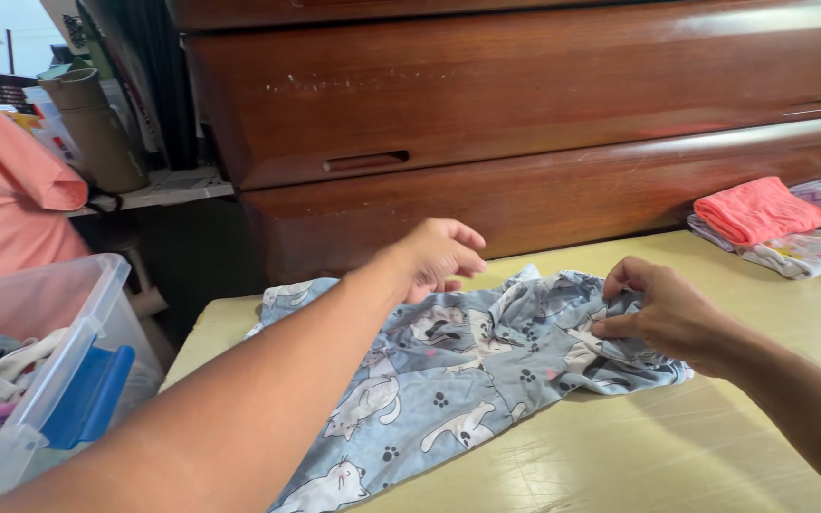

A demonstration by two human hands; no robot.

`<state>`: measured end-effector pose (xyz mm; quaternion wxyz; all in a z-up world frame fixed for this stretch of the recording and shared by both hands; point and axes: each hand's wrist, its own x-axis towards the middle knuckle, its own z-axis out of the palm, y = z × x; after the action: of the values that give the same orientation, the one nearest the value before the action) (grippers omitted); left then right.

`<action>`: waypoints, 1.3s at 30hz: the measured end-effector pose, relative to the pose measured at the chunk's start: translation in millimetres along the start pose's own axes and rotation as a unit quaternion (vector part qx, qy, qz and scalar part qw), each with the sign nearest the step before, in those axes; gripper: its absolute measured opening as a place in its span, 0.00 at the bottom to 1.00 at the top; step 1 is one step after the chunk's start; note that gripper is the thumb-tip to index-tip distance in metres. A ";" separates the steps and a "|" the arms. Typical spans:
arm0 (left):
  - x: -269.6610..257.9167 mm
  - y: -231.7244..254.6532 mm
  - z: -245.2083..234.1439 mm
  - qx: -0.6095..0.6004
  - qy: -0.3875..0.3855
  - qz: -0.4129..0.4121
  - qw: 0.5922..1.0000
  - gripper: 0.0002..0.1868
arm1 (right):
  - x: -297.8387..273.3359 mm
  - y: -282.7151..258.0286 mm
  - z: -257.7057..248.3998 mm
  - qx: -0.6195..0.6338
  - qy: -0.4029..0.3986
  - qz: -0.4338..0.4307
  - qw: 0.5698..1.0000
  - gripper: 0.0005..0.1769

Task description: The person picks up several items of clothing from a plastic bin and folds them on a table, including a pair of patterned shorts, a patterned top, and a white one-piece garment, placing each folded item onto a stack.

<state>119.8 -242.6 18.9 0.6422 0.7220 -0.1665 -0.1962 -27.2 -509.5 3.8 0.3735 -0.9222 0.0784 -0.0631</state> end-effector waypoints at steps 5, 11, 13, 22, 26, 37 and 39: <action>-15.5 -19.5 30.3 0.168 -0.035 0.036 0.985 0.26 | -2.2 -16.4 -6.3 0.181 -0.096 0.018 0.979 0.27; -16.6 -31.0 57.5 0.357 0.052 0.098 0.928 0.32 | -8.6 -22.8 -16.0 0.154 -0.087 -0.043 0.983 0.30; -10.7 -33.5 53.8 0.423 0.085 0.120 0.894 0.22 | -7.0 -16.3 -17.5 0.128 -0.069 -0.041 0.988 0.28; -14.4 8.9 -12.6 0.373 0.245 0.360 0.819 0.07 | 24.3 41.6 -5.6 0.075 -0.005 -0.027 0.997 0.07; -37.3 25.3 -20.3 0.348 0.277 0.351 0.824 0.04 | 16.0 13.7 0.0 -0.018 0.056 -0.023 0.998 0.12; -99.7 -3.1 -42.7 0.170 0.007 0.259 0.951 0.08 | 17.1 39.0 10.4 -0.144 0.122 -0.192 0.963 0.16; -120.7 -10.6 -47.2 0.160 -0.021 0.239 0.958 0.08 | 22.2 53.1 14.3 -0.160 0.140 -0.182 0.960 0.08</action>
<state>38.4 -141.2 21.3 0.5428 0.7503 -0.3766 -0.0230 -8.1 -541.7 -42.3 0.1887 -0.9503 -0.0302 -0.2457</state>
